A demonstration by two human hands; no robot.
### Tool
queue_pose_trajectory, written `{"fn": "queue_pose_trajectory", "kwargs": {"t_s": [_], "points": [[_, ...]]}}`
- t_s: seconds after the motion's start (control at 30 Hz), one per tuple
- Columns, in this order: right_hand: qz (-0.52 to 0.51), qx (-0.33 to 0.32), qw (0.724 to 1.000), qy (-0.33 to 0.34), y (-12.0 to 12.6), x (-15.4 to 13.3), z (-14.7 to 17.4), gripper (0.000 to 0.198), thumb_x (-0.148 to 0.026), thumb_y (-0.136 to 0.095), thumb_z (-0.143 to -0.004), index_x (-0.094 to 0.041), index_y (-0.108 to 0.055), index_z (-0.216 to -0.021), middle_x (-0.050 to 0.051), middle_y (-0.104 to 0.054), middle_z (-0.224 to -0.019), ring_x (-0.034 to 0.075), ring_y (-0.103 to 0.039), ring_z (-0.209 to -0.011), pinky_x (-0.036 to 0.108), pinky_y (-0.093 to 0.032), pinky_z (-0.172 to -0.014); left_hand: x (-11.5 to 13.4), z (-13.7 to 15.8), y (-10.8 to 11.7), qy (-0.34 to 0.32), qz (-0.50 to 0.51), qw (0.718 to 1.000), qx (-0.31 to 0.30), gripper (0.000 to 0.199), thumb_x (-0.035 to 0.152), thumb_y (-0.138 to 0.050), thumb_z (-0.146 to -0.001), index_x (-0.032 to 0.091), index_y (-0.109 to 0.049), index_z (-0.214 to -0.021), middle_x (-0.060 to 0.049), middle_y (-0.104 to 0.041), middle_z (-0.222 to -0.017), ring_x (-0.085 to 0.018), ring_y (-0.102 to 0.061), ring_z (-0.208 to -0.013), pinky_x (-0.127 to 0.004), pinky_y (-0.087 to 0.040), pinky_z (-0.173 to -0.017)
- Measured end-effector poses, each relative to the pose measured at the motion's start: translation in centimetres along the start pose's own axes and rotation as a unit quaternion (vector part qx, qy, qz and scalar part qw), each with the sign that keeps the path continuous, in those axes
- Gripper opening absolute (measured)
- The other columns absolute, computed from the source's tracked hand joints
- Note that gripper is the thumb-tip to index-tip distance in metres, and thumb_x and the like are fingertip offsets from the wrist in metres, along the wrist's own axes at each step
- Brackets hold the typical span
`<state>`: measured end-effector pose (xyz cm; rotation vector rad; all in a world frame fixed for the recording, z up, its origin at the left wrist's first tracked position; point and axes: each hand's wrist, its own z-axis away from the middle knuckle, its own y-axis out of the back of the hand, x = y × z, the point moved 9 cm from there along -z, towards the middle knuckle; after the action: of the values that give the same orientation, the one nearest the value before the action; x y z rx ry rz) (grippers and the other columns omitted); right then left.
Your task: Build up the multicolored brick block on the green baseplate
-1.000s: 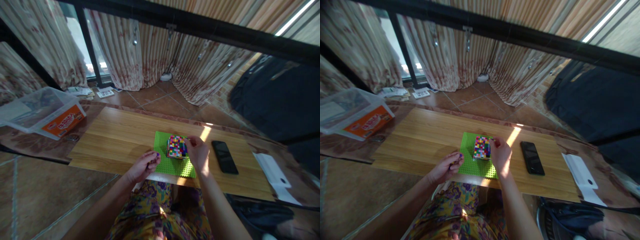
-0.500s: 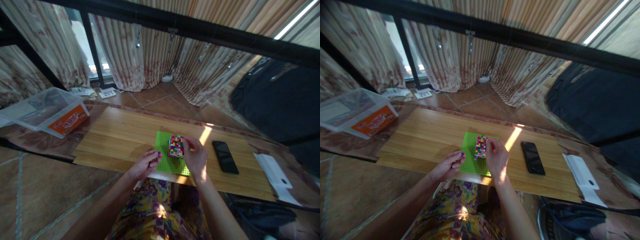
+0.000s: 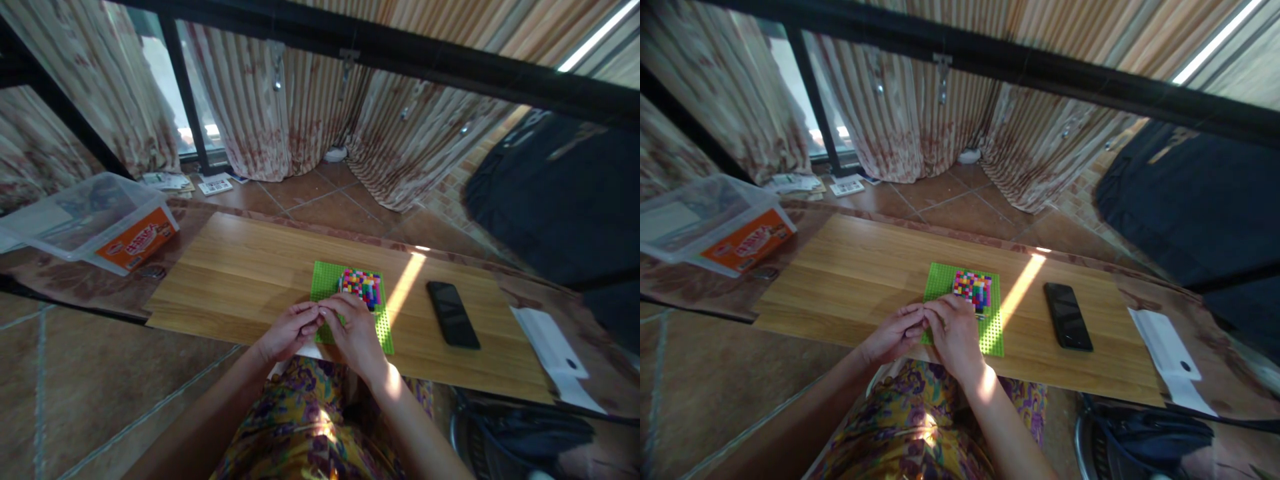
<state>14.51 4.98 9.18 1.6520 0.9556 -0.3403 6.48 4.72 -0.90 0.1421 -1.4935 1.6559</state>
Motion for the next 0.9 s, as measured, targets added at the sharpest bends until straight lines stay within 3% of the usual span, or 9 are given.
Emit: {"fn": "queue_pose_trajectory", "kwargs": {"t_s": [0.17, 0.4, 0.53, 0.9], "points": [[-0.018, 0.026, 0.999, -0.017, 1.3, 0.6, 0.3, 0.02, -0.03, -0.051, -0.092, -0.022, -0.068, -0.086, 0.003, -0.066, -0.085, 0.017, -0.06, -0.084, 0.031, -0.048, -0.078, -0.2, 0.0, 0.0, 0.011, -0.022, 1.0, -0.012, 0.025, 0.034, -0.071, -0.076, 0.009, -0.068, -0.082, 0.0, -0.053, -0.067, 0.0, -0.032, -0.047, -0.015, -0.018, -0.041], [0.046, 0.205, 0.965, -0.154, 8.2, 7.4, 0.7, 0.023, -0.038, -0.055, -0.085, -0.02, -0.07, -0.084, 0.003, -0.071, -0.079, 0.016, -0.063, -0.068, 0.027, -0.049, -0.067, -0.3, -0.1, 0.3, 0.019, -0.007, 1.0, 0.0, 0.026, 0.034, -0.069, -0.078, 0.01, -0.069, -0.089, -0.001, -0.054, -0.07, 0.0, -0.033, -0.046, -0.015, -0.017, -0.041], [0.1, 0.19, 0.963, -0.162, 9.0, 9.5, 0.0, 0.027, -0.039, -0.053, -0.084, -0.019, -0.07, -0.078, 0.003, -0.071, -0.076, 0.016, -0.061, -0.065, 0.027, -0.048, -0.065, -0.4, -0.2, 0.4, 0.026, -0.002, 1.0, 0.003, 0.025, 0.032, -0.07, -0.077, 0.011, -0.069, -0.09, -0.001, -0.055, -0.071, 0.0, -0.033, -0.046, -0.015, -0.018, -0.041], [0.068, 0.166, 0.968, -0.178, 8.0, 10.3, -0.6, 0.023, -0.037, -0.056, -0.079, -0.02, -0.071, -0.079, 0.002, -0.071, -0.078, 0.016, -0.063, -0.068, 0.028, -0.049, -0.069, -0.3, -0.2, 0.4, 0.024, -0.003, 1.0, 0.004, 0.025, 0.032, -0.069, -0.078, 0.01, -0.069, -0.09, -0.001, -0.055, -0.07, 0.0, -0.034, -0.045, -0.015, -0.018, -0.041]]}}
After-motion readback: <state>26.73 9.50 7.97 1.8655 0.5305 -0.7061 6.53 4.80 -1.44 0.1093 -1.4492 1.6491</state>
